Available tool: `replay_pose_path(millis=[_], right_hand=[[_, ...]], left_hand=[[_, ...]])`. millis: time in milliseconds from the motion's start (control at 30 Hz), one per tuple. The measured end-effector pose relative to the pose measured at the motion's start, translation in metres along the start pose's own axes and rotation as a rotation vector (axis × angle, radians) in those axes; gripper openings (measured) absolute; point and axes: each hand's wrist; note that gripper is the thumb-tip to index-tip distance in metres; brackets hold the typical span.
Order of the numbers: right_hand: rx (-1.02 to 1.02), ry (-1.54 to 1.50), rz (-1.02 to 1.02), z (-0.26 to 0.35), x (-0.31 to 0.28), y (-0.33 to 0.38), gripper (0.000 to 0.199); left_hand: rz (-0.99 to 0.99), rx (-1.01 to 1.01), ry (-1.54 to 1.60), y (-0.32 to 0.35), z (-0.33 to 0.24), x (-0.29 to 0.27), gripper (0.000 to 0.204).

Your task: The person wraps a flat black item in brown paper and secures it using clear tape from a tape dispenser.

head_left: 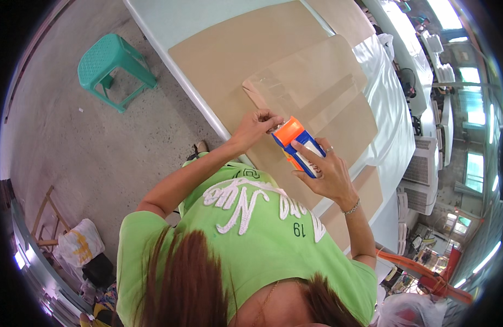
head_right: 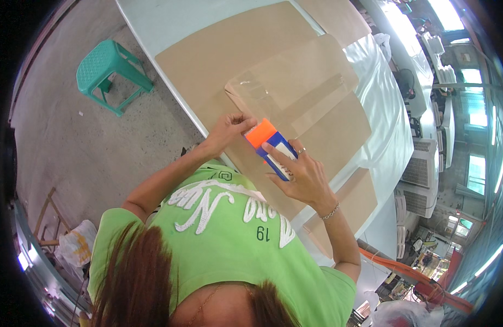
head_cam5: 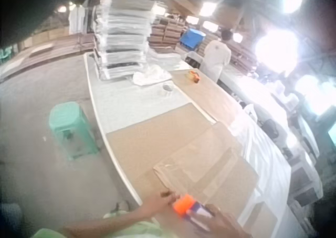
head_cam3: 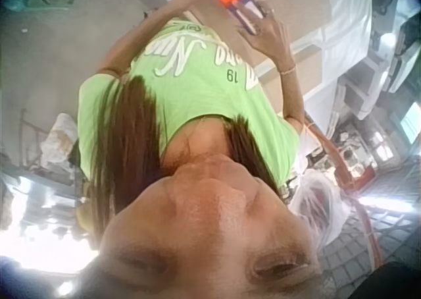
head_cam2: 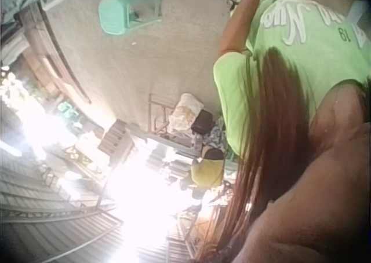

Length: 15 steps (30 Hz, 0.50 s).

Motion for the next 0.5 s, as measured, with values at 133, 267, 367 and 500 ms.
replay_pose_path(millis=[133,267,367,500], right_hand=[[-0.005,0.004,-0.094,-0.003,0.005,-0.004,0.062],[0.053,-0.004,-0.066,-0.012,0.004,-0.006,0.059],[0.093,-0.034,-0.056,-0.015,0.002,-0.020,0.054],[0.126,-0.040,-0.047,-0.020,0.005,-0.044,0.048]], left_hand=[[-0.148,0.167,-0.309,-0.020,-0.020,-0.015,0.026],[-0.214,0.252,-0.427,-0.054,-0.057,-0.074,0.029],[-0.182,0.288,-0.475,-0.079,-0.071,-0.083,0.029],[-0.111,0.198,-0.457,-0.116,-0.073,-0.097,0.028]])
Point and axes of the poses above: each hand's wrist, its own y-axis away from the middle knuckle, its own x-axis out of the palm, z = x × y, and after that the axes turned 10 degrees about y, right-handed
